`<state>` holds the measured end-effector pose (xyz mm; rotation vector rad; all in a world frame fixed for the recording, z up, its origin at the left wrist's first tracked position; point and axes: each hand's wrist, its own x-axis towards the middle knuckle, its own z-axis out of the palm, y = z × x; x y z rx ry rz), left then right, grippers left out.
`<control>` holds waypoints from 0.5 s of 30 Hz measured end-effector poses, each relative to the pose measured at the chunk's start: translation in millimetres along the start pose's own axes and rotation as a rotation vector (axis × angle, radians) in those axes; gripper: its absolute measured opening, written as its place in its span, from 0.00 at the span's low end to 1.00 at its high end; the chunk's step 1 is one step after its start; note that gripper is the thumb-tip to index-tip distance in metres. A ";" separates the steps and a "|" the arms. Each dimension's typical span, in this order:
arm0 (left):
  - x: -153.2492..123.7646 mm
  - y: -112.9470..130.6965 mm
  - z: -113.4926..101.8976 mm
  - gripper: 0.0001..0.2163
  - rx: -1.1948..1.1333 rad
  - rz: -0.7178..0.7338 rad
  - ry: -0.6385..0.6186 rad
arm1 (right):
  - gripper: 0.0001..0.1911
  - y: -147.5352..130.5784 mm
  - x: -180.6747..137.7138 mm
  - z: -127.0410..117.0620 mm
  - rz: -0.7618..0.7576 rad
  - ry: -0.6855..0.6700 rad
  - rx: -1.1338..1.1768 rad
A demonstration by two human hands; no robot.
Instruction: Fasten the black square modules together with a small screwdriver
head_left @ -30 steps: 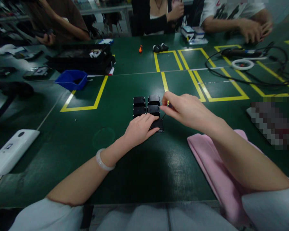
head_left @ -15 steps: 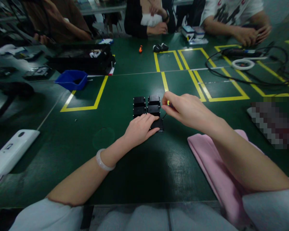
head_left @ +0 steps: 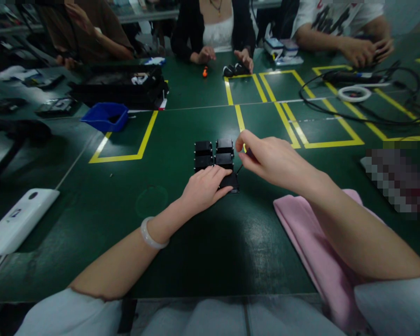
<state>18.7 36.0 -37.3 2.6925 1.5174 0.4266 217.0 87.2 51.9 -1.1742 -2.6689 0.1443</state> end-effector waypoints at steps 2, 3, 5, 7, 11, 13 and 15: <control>-0.2 0.0 0.3 0.16 0.001 0.002 0.006 | 0.13 -0.2 -0.3 0.1 0.003 0.000 0.012; -0.3 0.0 0.5 0.16 0.001 0.004 0.007 | 0.13 -0.3 -0.4 0.1 0.005 -0.002 0.011; -0.4 0.0 0.7 0.16 -0.002 0.007 0.008 | 0.14 -0.5 -0.4 -0.1 0.010 -0.012 -0.001; -0.3 0.1 0.8 0.16 -0.007 0.008 0.007 | 0.13 -0.4 -0.3 -0.1 0.012 -0.018 -0.018; 0.1 0.3 0.4 0.16 -0.007 0.002 0.002 | 0.13 0.3 -0.2 0.6 -0.001 -0.001 0.005; 0.2 0.4 0.2 0.16 -0.006 -0.001 0.002 | 0.13 0.7 -0.1 1.1 0.000 0.003 0.020; 0.2 0.3 0.1 0.16 -0.006 0.000 0.003 | 0.13 1.1 0.1 1.4 0.007 -0.002 0.017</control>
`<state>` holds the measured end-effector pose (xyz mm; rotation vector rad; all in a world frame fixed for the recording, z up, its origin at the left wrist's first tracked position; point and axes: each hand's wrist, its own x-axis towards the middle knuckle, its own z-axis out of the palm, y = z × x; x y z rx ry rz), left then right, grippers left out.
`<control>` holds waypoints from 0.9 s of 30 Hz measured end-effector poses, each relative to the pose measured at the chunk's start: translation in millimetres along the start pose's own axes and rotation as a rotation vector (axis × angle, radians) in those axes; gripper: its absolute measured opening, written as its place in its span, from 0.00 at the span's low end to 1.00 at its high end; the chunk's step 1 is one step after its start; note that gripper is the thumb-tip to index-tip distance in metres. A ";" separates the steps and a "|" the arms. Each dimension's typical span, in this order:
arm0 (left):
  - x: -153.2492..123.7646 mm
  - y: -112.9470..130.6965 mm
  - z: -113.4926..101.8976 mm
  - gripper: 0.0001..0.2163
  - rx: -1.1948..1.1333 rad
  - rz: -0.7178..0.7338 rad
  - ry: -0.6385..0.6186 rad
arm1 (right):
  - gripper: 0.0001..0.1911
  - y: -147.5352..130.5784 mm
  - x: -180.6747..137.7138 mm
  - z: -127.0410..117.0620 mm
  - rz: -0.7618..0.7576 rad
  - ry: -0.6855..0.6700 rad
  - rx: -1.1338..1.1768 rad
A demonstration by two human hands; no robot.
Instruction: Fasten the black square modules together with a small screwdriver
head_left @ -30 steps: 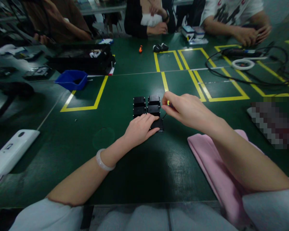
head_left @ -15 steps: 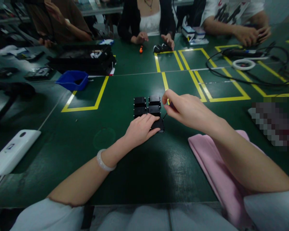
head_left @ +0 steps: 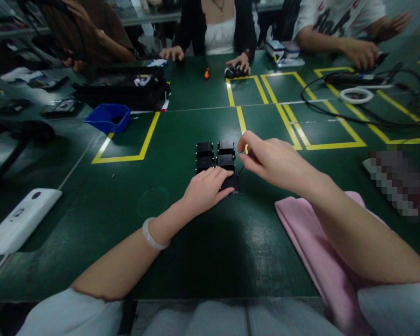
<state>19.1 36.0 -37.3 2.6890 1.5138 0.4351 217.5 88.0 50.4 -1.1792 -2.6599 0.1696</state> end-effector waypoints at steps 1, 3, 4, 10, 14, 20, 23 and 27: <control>-0.1 0.0 0.1 0.16 0.001 0.002 0.003 | 0.13 0.2 0.1 0.0 0.004 -0.004 -0.007; -0.3 -0.1 0.4 0.16 0.003 0.007 0.007 | 0.13 0.4 0.0 -0.1 0.006 -0.010 -0.024; -0.4 -0.1 0.6 0.16 0.005 0.009 0.009 | 0.13 0.5 -0.1 -0.1 0.005 -0.011 -0.028; -0.2 0.1 0.2 0.16 -0.003 0.004 0.008 | 0.13 0.5 -0.4 0.4 -0.011 -0.002 0.015; -0.5 -0.2 0.0 0.16 -0.005 0.010 0.005 | 0.12 0.1 0.2 0.0 0.004 -0.011 -0.013; -0.5 -0.2 -0.3 0.16 -0.007 0.004 -0.002 | 0.12 -0.1 -1.0 -1.1 -0.022 -0.017 0.018; -0.3 -0.2 -1.0 0.16 -0.008 -0.006 -0.011 | 0.12 -0.7 -0.6 -1.1 -0.014 -0.021 0.015; -0.2 0.0 -1.4 0.16 -0.006 -0.007 -0.018 | 0.11 -1.1 0.7 -0.3 0.007 -0.033 -0.018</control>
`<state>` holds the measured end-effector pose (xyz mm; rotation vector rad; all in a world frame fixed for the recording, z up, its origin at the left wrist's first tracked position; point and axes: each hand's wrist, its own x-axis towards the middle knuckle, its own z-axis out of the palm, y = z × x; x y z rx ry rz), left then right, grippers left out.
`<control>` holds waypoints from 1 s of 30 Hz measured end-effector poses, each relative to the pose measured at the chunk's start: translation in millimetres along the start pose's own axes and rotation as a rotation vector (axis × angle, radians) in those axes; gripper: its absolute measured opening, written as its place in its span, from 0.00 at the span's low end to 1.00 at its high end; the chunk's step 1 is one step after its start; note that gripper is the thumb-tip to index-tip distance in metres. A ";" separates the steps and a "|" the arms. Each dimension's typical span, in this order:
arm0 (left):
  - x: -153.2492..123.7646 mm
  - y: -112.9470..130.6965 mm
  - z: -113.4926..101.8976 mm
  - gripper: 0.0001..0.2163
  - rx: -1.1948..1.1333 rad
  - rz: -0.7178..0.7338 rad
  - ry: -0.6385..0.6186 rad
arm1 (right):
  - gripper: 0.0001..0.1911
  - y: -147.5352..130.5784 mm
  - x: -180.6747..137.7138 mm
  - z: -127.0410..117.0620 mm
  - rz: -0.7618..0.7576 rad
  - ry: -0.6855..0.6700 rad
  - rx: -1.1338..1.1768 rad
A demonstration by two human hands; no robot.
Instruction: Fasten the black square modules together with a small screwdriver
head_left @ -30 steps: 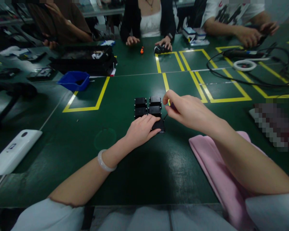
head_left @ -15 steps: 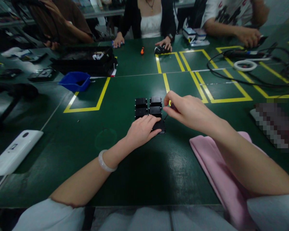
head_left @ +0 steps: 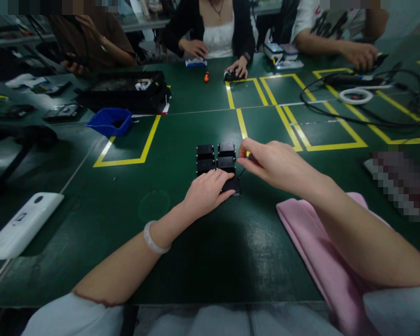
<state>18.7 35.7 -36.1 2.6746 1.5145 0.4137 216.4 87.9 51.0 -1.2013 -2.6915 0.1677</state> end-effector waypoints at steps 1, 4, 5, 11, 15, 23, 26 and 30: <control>0.0 0.1 0.0 0.16 0.001 0.000 0.000 | 0.10 0.2 0.1 0.2 -0.006 0.001 0.007; -0.2 0.4 0.2 0.16 0.006 -0.003 0.000 | 0.11 1.1 -0.3 0.1 -0.027 0.006 0.041; -0.3 0.5 0.3 0.16 0.008 -0.003 0.002 | 0.11 1.3 -0.5 -0.2 -0.029 0.005 0.047; -0.4 -0.2 0.7 0.16 0.017 0.001 0.003 | 0.09 -0.3 -1.6 -1.5 -0.029 -0.014 0.029; -0.2 -0.1 0.8 0.16 0.019 0.002 0.001 | 0.10 -1.4 -1.9 -0.4 -0.050 -0.009 0.051; -0.2 0.2 0.5 0.16 0.017 0.001 0.006 | 0.10 -0.6 -1.8 0.1 -0.029 0.003 -0.002; -0.2 -0.1 0.6 0.16 0.017 0.001 0.006 | 0.10 -1.5 -2.2 0.1 -0.045 0.002 0.025; 0.1 -0.3 0.7 0.17 0.010 -0.001 0.001 | 0.12 -2.0 -2.5 0.6 -0.026 0.008 -0.024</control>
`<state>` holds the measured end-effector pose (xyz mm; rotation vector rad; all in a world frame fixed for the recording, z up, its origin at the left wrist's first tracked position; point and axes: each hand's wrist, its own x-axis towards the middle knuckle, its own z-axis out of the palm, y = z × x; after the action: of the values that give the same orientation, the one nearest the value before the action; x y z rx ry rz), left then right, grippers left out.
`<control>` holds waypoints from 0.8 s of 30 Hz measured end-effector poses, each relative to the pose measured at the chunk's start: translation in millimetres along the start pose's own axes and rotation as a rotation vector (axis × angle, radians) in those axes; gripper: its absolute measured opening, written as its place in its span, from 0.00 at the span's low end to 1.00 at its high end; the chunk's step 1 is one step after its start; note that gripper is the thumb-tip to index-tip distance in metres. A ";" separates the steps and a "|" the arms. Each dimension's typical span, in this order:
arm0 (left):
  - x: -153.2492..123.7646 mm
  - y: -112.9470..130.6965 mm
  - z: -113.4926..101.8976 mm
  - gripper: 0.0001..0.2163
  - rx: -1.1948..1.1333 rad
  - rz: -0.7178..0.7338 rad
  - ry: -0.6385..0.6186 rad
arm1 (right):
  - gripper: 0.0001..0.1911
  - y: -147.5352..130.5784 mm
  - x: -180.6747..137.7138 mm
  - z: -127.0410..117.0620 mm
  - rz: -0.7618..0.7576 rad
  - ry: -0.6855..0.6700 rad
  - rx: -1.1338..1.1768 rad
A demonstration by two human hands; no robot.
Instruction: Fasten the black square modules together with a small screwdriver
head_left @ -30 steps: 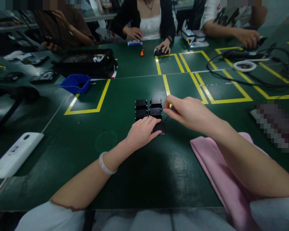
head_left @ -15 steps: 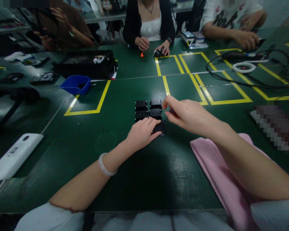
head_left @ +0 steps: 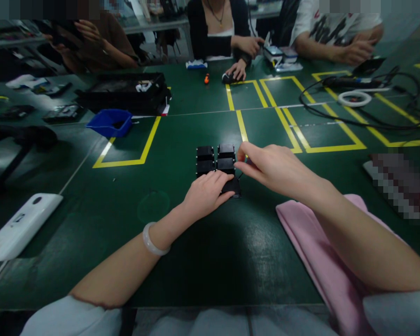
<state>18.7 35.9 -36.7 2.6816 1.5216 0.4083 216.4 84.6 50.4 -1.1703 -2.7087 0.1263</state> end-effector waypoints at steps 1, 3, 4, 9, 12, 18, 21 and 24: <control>0.0 0.1 0.0 0.17 0.000 -0.002 -0.002 | 0.12 -0.1 -0.1 0.1 0.003 0.000 -0.008; 0.1 0.2 -0.1 0.16 0.002 -0.005 -0.004 | 0.11 -0.3 -0.1 0.2 -0.001 0.001 0.005; 0.1 0.4 -0.1 0.16 0.004 -0.007 -0.003 | 0.11 -0.4 -0.1 0.3 -0.005 0.003 0.020; -0.2 0.5 0.4 0.16 0.001 -0.005 0.000 | 0.12 0.3 0.9 2.1 0.019 0.035 -0.001; -0.2 0.4 0.7 0.16 0.001 -0.004 0.004 | 0.13 1.7 1.8 3.9 0.035 0.049 -0.019; 0.0 0.4 0.5 0.16 -0.008 0.004 0.013 | 0.11 2.6 2.4 3.9 0.034 0.077 -0.006; 0.0 0.6 0.6 0.16 -0.002 0.002 0.011 | 0.13 2.4 2.1 2.4 0.052 0.064 -0.048; -0.1 0.7 0.8 0.16 0.003 0.004 0.015 | 0.12 2.5 1.4 1.4 0.033 0.045 -0.013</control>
<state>19.4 35.6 -37.4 2.6903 1.5218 0.4274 217.0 87.3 48.9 -1.2076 -2.6559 0.0870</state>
